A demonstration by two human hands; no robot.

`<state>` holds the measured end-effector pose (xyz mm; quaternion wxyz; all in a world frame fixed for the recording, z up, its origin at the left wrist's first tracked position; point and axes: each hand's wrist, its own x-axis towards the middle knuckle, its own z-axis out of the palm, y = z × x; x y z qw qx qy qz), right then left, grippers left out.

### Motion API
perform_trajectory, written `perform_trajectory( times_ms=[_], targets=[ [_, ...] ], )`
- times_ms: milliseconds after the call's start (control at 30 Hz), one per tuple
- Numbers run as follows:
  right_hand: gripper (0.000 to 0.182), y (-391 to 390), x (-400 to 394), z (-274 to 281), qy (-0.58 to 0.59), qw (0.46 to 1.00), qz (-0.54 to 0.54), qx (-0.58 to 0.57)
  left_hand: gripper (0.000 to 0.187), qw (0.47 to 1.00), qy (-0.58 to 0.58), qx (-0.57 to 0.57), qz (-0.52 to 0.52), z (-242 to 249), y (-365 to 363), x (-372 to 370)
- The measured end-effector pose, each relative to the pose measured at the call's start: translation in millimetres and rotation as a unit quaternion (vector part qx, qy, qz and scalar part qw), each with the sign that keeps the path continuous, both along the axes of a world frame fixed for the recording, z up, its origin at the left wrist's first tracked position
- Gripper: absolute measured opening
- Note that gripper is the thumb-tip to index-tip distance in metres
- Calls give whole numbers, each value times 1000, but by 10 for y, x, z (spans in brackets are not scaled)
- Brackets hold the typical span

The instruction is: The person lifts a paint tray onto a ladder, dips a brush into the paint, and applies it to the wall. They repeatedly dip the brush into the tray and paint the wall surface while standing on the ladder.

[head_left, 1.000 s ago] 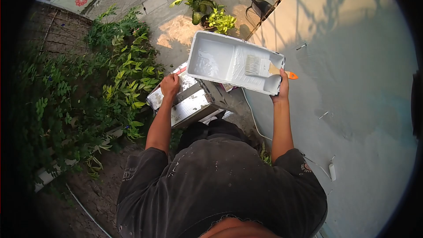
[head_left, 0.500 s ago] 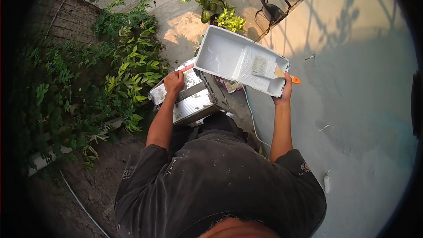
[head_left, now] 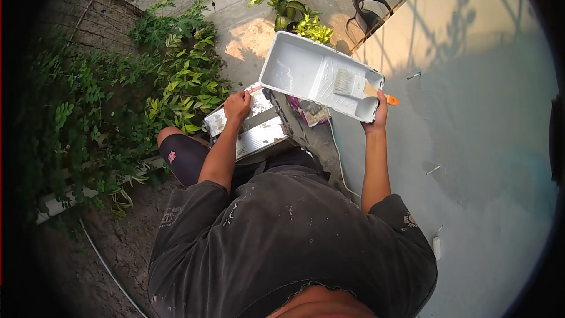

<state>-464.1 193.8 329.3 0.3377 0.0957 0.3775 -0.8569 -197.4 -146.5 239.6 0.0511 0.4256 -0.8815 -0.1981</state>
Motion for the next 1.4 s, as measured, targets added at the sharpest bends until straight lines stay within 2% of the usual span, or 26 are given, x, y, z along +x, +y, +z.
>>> perform_trajectory(
  times_ms=[133, 233, 367, 433, 700, 1167, 1300, 1400],
  targets=[
    [46, 138, 112, 129, -5, 1000, -14, -10, 48, 1000, 3, -3, -5, 61, 34, -43],
    [47, 264, 234, 207, 2, 999, -52, -10, 47, 1000, 10, -7, -10, -73, -17, 73],
    [48, 615, 247, 182, 20, 999, -42, 10, 45, 999, 30, -7, -39, -132, 4, 85],
    [48, 568, 358, 372, 19, 999, -39, 26, 45, 999, 34, -4, -32, -97, -67, 78],
    [49, 584, 303, 168, 7, 999, -39, 30, 42, 998, 52, -8, -28, -104, -23, 62],
    [51, 460, 122, 107, 19, 1000, -21, 12, 50, 1000, -27, 8, -12, 15, 9, 24],
    [49, 511, 120, 89, 21, 999, -34, 18, 51, 998, -45, 28, 25, 108, -1, -64],
    [48, 576, 94, -22, 32, 999, -41, 17, 53, 989, -94, 57, 100, 176, -2, -171]
  ],
)
